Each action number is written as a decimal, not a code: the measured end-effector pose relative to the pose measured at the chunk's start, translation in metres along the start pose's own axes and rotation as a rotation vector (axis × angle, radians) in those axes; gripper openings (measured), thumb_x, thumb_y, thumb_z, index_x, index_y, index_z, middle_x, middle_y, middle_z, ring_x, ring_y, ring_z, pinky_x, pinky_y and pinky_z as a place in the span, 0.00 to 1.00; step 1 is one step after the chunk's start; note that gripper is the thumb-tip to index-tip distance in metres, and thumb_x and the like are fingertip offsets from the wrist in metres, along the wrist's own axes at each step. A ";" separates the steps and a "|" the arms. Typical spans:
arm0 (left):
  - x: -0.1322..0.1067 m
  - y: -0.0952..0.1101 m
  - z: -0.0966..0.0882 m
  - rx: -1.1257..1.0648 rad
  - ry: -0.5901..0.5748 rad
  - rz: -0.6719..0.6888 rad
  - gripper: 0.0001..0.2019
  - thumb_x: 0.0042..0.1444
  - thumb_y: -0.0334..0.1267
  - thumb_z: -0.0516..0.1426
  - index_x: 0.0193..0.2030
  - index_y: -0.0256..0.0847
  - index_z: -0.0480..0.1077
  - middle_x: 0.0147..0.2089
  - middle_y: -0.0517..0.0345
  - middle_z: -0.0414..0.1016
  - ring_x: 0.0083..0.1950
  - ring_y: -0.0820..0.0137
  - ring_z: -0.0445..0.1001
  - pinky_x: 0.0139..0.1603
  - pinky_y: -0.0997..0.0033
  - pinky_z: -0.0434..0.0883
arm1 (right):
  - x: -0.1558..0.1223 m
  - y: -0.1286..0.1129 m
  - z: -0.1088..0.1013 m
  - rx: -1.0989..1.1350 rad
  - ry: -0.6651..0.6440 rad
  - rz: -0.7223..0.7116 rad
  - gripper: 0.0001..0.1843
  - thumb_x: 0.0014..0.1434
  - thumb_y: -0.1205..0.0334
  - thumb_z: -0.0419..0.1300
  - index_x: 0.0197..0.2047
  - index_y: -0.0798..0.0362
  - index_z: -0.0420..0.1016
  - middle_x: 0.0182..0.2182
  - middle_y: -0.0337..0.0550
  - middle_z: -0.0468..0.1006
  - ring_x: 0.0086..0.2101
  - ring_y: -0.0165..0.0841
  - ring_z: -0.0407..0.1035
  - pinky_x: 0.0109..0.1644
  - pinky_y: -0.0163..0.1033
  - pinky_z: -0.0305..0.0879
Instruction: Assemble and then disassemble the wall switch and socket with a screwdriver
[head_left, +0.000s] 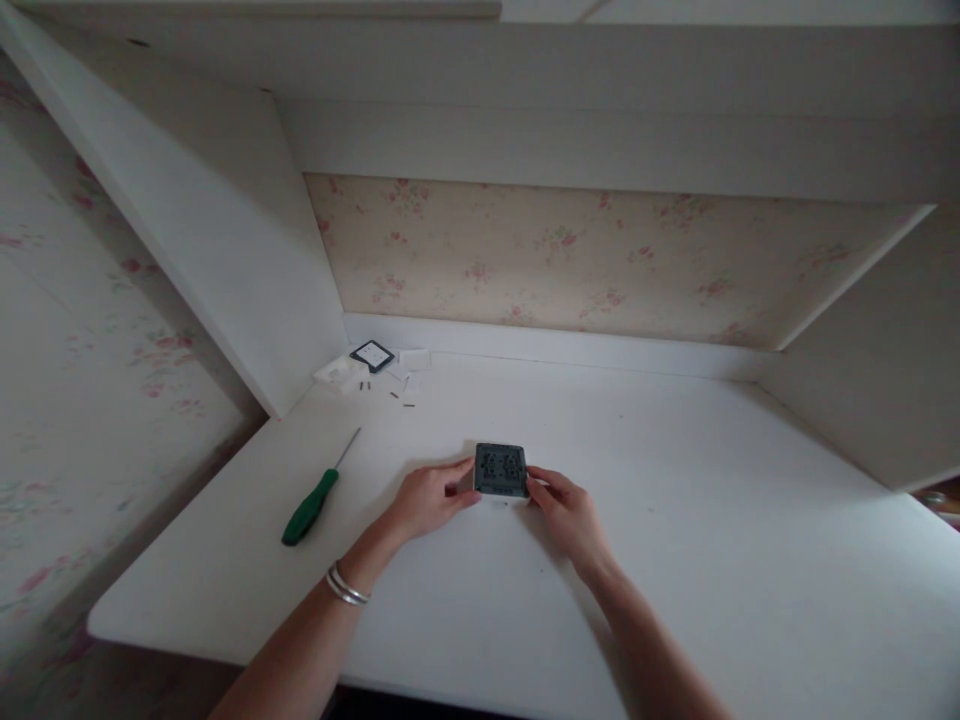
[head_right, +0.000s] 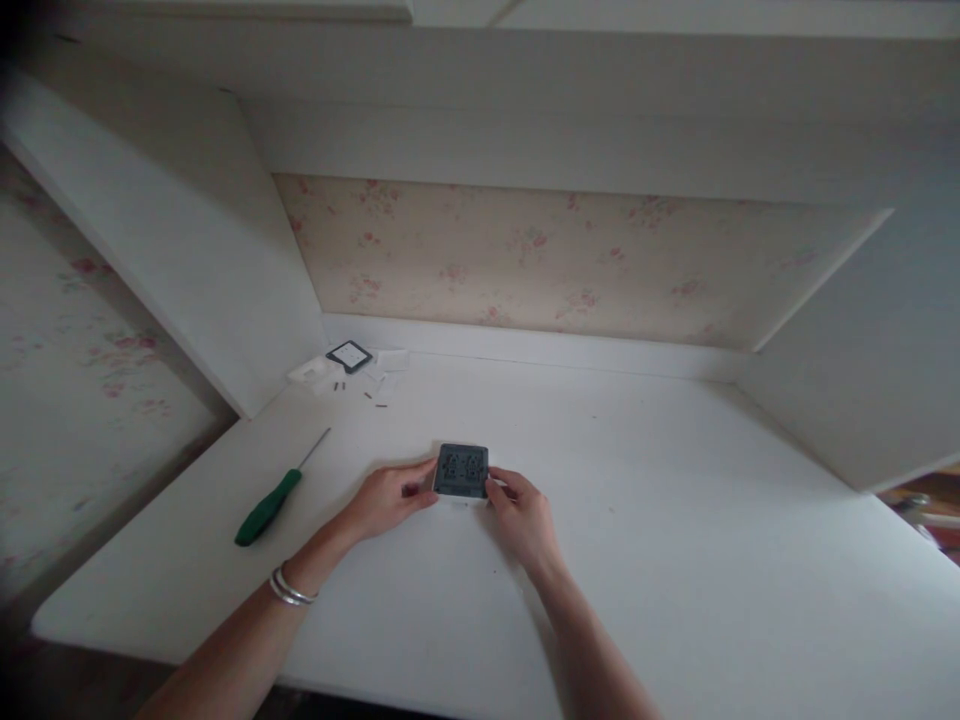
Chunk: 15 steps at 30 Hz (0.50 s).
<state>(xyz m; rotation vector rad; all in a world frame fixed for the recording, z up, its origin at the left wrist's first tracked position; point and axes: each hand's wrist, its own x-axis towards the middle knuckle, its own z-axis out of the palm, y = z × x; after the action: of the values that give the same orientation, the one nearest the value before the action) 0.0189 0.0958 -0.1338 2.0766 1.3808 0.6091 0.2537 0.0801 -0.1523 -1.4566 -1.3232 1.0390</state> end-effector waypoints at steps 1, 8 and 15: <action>0.000 0.000 0.000 0.005 0.003 -0.008 0.30 0.53 0.51 0.57 0.63 0.50 0.60 0.46 0.61 0.79 0.37 0.66 0.77 0.39 0.71 0.71 | 0.000 0.000 0.000 0.000 0.004 -0.002 0.20 0.54 0.50 0.59 0.45 0.52 0.77 0.35 0.46 0.81 0.34 0.39 0.75 0.41 0.44 0.69; 0.000 0.000 0.000 0.010 -0.009 -0.019 0.31 0.54 0.53 0.56 0.64 0.49 0.59 0.31 0.62 0.79 0.30 0.68 0.75 0.31 0.75 0.68 | 0.001 0.001 0.001 0.010 0.003 -0.006 0.20 0.54 0.50 0.59 0.45 0.52 0.78 0.35 0.47 0.81 0.35 0.39 0.75 0.41 0.43 0.69; 0.001 0.000 -0.001 0.013 -0.027 -0.027 0.31 0.54 0.52 0.56 0.64 0.48 0.59 0.30 0.62 0.78 0.29 0.70 0.73 0.30 0.76 0.66 | 0.000 0.001 0.000 0.040 -0.002 -0.022 0.20 0.53 0.50 0.59 0.44 0.53 0.77 0.34 0.47 0.81 0.34 0.40 0.75 0.39 0.42 0.69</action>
<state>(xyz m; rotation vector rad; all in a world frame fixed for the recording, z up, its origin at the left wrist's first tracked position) 0.0187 0.0965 -0.1334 2.0656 1.3982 0.5605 0.2539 0.0803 -0.1532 -1.4085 -1.3097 1.0479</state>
